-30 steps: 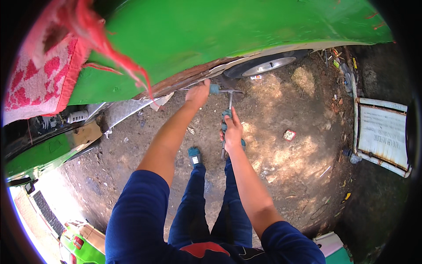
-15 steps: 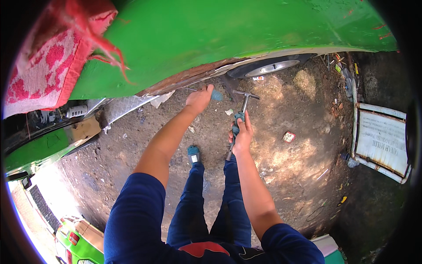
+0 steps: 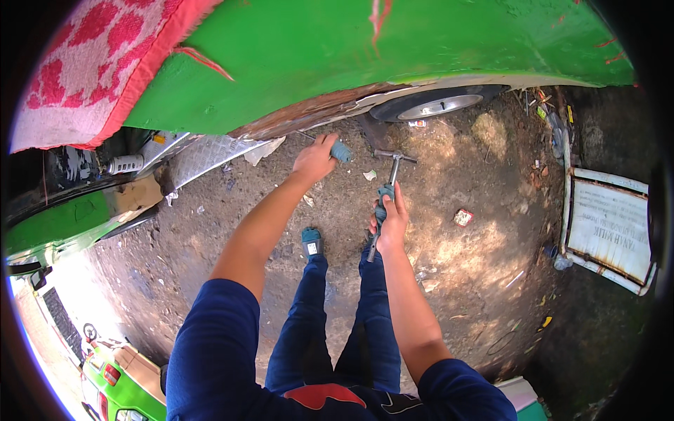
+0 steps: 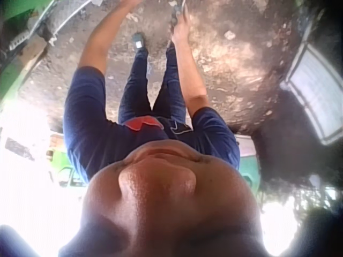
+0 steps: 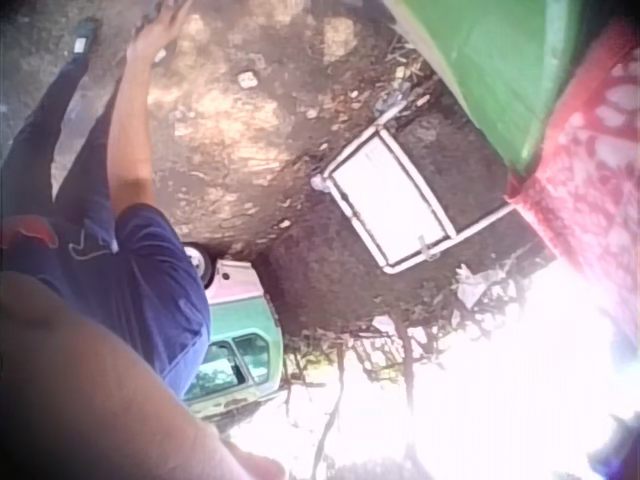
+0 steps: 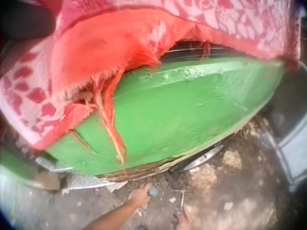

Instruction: The person uses a hammer to repeatedly strike a green metal panel under a red patterned cloth. The person holds the panel with one hand while striking it with the other. The task continues throughout the clip without a visible final state.

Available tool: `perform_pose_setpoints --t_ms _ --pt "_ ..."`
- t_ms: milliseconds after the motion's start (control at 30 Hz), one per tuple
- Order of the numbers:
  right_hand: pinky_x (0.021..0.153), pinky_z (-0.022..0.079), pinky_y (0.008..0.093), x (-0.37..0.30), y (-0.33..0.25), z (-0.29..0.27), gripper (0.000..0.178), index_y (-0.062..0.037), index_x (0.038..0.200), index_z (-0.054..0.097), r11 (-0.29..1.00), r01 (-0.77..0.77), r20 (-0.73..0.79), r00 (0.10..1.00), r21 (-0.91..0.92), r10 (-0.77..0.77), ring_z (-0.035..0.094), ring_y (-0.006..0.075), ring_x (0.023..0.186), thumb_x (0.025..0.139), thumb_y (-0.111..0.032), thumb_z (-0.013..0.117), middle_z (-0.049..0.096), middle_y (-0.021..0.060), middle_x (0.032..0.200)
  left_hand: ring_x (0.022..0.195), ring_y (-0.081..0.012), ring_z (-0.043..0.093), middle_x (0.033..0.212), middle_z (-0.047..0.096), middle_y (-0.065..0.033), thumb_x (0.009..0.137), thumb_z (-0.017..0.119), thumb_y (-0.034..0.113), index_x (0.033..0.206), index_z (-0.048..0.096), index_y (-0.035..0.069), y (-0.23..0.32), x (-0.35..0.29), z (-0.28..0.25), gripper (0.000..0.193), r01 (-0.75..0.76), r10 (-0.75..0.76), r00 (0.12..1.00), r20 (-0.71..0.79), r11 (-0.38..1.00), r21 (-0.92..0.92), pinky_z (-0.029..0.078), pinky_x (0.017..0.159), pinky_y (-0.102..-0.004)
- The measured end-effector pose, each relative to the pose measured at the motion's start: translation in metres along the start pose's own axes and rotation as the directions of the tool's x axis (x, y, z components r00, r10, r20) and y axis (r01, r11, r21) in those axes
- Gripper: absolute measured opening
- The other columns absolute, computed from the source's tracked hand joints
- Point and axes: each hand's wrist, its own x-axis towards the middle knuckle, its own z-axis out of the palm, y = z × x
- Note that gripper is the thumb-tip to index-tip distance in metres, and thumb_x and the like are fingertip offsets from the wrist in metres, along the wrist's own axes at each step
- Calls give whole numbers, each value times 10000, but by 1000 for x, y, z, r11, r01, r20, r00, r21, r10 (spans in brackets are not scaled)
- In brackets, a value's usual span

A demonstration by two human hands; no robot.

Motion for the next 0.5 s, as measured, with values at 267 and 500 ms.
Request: perform_pose_setpoints --t_ms 267,500 --pt "354 360 270 -22 15 6 579 -154 1555 337 997 -22 31 999 -76 24 482 112 459 1009 -128 525 582 35 824 1154 -388 588 1327 575 -125 754 661 2 1254 545 134 -39 -45 1 530 -99 77 975 -210 990 -97 514 923 -468" --pt "365 368 264 -39 31 11 561 -207 1534 385 990 -25 101 994 -141 40 497 116 472 1004 -179 567 581 40 825 1168 -384 578 1314 583 -117 744 619 -72 1229 548 121 -55 -76 -6 527 -95 47 950 -307 985 -141 511 931 -464"
